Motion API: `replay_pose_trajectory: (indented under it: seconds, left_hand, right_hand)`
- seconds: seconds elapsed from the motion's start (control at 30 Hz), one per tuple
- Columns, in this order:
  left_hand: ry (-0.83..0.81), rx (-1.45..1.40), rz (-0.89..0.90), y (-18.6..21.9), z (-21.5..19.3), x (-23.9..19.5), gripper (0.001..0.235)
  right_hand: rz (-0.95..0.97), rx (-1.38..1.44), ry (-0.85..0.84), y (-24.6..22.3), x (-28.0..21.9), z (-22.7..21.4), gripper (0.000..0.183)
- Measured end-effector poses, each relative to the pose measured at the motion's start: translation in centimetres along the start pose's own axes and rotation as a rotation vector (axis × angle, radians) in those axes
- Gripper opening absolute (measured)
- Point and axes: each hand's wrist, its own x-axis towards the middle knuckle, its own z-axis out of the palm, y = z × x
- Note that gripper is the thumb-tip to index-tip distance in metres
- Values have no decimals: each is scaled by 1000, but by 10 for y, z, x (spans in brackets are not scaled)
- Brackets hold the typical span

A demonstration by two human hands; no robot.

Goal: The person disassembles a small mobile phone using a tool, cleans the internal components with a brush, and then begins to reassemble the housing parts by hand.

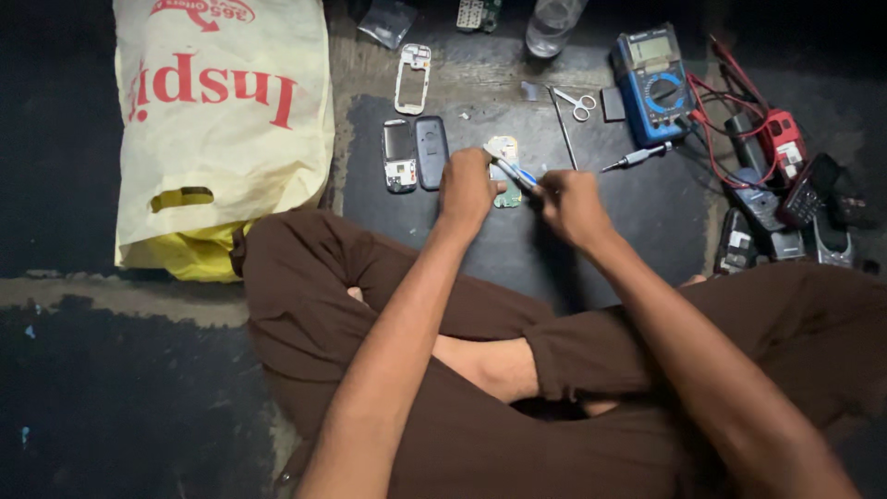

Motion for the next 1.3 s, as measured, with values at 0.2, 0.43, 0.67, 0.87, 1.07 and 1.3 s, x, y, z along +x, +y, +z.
replay_pose_trajectory:
  seconds: [0.2,0.43,0.67,0.87,1.07,1.3]
  left_hand:
    - [19,20,32,-1,-1,-2,34]
    - [44,7,40,-3,2,-4,34]
    - [56,27,41,-3,3,-2,31]
    - [20,37,15,-5,4,1,34]
    - [27,23,1,-7,6,2,38]
    - [-24,29,-55,-8,8,-2,37]
  right_hand:
    - [7,12,-27,2,-5,-5,12]
    - [-8,33,10,17,-6,-7,12]
    - [51,1,21,21,-6,-10,14]
    - [22,-14,-2,29,-7,-11,15]
    - [65,-16,-44,37,-6,-9,13]
    - [103,35,-83,40,-14,-8,12]
